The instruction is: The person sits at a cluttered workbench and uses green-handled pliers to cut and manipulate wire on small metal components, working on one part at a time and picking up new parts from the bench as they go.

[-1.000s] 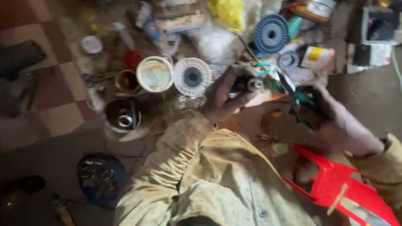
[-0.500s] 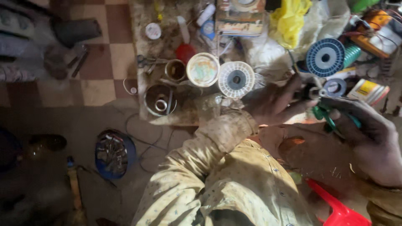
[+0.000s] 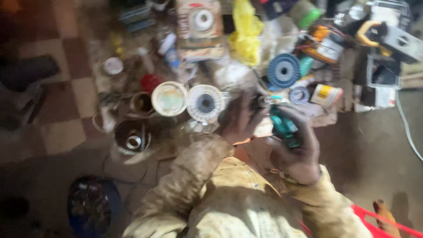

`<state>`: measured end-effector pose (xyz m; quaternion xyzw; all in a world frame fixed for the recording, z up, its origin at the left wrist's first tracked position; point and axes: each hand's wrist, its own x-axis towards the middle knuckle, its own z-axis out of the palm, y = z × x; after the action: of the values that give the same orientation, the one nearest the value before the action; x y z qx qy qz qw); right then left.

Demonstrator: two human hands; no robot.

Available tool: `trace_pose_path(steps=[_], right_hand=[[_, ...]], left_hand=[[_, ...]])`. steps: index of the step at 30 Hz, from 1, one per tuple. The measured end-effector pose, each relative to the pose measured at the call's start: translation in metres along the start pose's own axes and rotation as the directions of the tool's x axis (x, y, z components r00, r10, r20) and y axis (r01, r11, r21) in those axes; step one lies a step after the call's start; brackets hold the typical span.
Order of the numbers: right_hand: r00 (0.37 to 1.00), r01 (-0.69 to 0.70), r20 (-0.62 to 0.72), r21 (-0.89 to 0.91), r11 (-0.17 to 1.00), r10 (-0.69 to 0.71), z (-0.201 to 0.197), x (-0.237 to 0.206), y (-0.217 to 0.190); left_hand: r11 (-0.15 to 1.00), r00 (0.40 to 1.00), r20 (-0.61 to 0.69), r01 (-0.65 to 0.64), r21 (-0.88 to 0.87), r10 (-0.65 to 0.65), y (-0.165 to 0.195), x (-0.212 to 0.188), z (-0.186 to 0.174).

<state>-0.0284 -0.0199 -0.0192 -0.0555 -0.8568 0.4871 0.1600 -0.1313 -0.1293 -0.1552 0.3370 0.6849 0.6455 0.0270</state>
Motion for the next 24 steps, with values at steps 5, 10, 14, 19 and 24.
trace_pose_path(steps=[5,10,14,19,24], right_hand=[[0.994,0.056,-0.089,-0.151,0.987,-0.070,0.012,0.005,0.009],[0.952,0.067,-0.283,-0.185,0.980,-0.118,-0.002,0.006,-0.001],[0.881,-0.015,-0.464,0.171,0.985,0.094,-0.019,0.015,-0.004],[0.850,-0.001,-0.394,0.663,0.749,0.349,-0.033,0.027,-0.009],[0.894,0.000,-0.287,0.767,0.642,0.343,-0.034,0.029,-0.025]], left_hand=[[0.990,0.995,0.094,0.055,-0.131,-0.043,0.008,-0.002,-0.015],[0.937,0.998,0.062,0.028,-0.349,-0.007,0.018,0.004,-0.019],[0.949,0.995,0.105,0.035,-0.312,-0.002,0.022,0.007,-0.025],[0.957,0.994,0.106,0.004,-0.289,0.028,0.024,0.010,-0.027],[0.960,0.992,0.115,-0.020,-0.280,0.054,0.021,0.007,-0.028]])
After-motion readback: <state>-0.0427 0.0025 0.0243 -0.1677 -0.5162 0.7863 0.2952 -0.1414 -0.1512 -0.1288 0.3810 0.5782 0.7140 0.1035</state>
